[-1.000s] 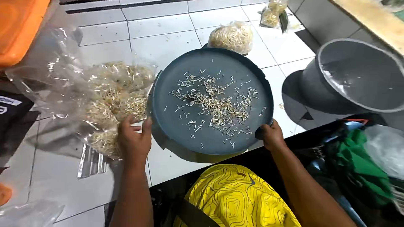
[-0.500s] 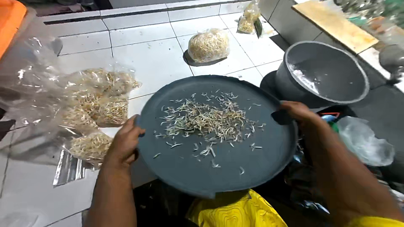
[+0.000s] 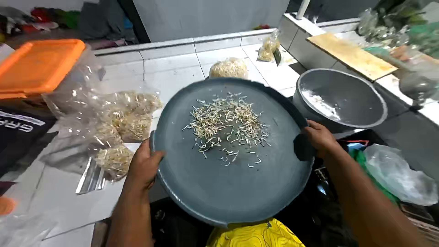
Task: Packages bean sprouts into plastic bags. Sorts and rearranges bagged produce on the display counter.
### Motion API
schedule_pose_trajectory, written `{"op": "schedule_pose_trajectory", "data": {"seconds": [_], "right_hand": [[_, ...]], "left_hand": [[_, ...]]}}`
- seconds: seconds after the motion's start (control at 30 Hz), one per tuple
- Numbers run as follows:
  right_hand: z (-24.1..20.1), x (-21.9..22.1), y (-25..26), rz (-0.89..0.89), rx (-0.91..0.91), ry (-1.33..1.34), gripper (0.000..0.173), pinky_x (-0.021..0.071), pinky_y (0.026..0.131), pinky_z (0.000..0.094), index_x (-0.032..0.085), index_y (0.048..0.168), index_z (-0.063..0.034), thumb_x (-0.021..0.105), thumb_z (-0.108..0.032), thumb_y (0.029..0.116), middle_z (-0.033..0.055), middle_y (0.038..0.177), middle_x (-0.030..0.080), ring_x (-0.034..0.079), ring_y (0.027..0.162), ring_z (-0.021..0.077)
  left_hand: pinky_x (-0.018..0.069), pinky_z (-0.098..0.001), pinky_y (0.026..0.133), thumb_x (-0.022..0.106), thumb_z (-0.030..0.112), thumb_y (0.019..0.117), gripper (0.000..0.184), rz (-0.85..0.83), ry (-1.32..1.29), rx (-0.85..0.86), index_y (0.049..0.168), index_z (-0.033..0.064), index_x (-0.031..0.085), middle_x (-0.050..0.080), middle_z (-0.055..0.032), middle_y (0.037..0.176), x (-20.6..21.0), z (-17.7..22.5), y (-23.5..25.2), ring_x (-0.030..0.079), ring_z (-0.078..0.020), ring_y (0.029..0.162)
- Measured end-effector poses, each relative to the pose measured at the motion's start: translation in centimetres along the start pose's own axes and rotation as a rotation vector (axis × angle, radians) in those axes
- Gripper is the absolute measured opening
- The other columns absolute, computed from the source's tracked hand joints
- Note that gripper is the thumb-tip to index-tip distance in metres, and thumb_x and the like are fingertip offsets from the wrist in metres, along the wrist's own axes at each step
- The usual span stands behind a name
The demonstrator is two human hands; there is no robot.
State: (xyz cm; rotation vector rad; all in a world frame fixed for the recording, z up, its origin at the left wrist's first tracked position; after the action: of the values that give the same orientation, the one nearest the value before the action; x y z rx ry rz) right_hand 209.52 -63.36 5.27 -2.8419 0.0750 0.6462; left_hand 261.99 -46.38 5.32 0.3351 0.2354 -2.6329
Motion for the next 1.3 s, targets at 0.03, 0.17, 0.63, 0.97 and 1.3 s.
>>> {"op": "schedule_pose_trajectory", "data": {"seconds": [0.03,0.17,0.63,0.97,1.3], "right_hand": [[-0.4,-0.7,-0.4,0.03,-0.069,0.037,0.032,0.0565,0.075,0.0368,0.061,0.134,-0.0082,0.05,-0.015,0.104,0.0076,0.102,0.067,0.064,0.084,0.0125],[-0.4,1.4,0.5,0.074,-0.088,0.12,0.022,0.0542,0.07,0.034,0.061,0.114,0.0011,0.049,-0.015,0.1049,0.0063,0.089,0.062,0.061,0.076,0.0114],[0.1,2.5,2.3,0.014,-0.067,-0.013,0.021,0.0507,0.064,0.0374,0.065,0.105,0.0,0.052,-0.016,0.1036,0.0072,0.08,0.059,0.056,0.069,0.0143],[6.3,5.3,6.7,0.024,-0.058,-0.078,0.027,0.0525,0.068,0.0451,0.063,0.11,0.0042,0.048,-0.018,0.1047,0.015,0.086,0.061,0.06,0.074,0.0227],[3.3,1.1,6.0,-0.106,0.142,-0.179,0.036,0.0511,0.076,0.0499,0.061,0.126,-0.0024,0.049,-0.03,0.1072,0.0165,0.104,0.063,0.059,0.088,0.0247]], "left_hand": [[0.063,-0.044,0.083,0.059,0.006,0.0946,0.056,0.037,0.003,0.073,0.149,0.0143,0.048,0.067,-0.0123,0.127,-1.0,1.6,-0.8,0.072,-0.0208,0.101],[0.0605,-0.0354,0.086,0.057,0.008,0.0977,0.05,0.156,0.093,0.11,0.146,0.0047,0.045,0.065,-0.0125,0.124,-1.7,2.7,-0.7,0.069,-0.0131,0.101],[0.0604,-0.0459,0.086,0.058,0.011,0.0983,0.045,0.136,0.086,-0.086,0.143,0.0053,0.053,0.066,-0.0174,0.124,-1.1,-1.7,0.4,0.07,-0.0233,0.102],[0.0518,-0.0557,0.102,0.055,0.016,0.1022,0.045,0.114,0.287,-0.084,0.144,0.0009,0.05,0.063,-0.0236,0.131,2.5,-7.2,4.4,0.064,-0.0328,0.119],[0.0568,-0.052,0.082,0.055,0.014,0.1007,0.041,0.057,0.152,-0.33,0.141,0.0089,0.053,0.065,-0.0195,0.119,2.6,-2.7,0.2,0.067,-0.0285,0.098]]}}
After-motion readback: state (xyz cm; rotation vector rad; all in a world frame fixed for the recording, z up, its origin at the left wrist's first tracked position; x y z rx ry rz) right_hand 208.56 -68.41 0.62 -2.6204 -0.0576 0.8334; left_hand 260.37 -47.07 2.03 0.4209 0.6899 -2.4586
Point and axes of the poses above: each hand's wrist, its own y-axis towards the middle knuckle, its own x-axis out of the palm, z = x × y, the point moved 5 cm from there along y, towards the middle knuckle
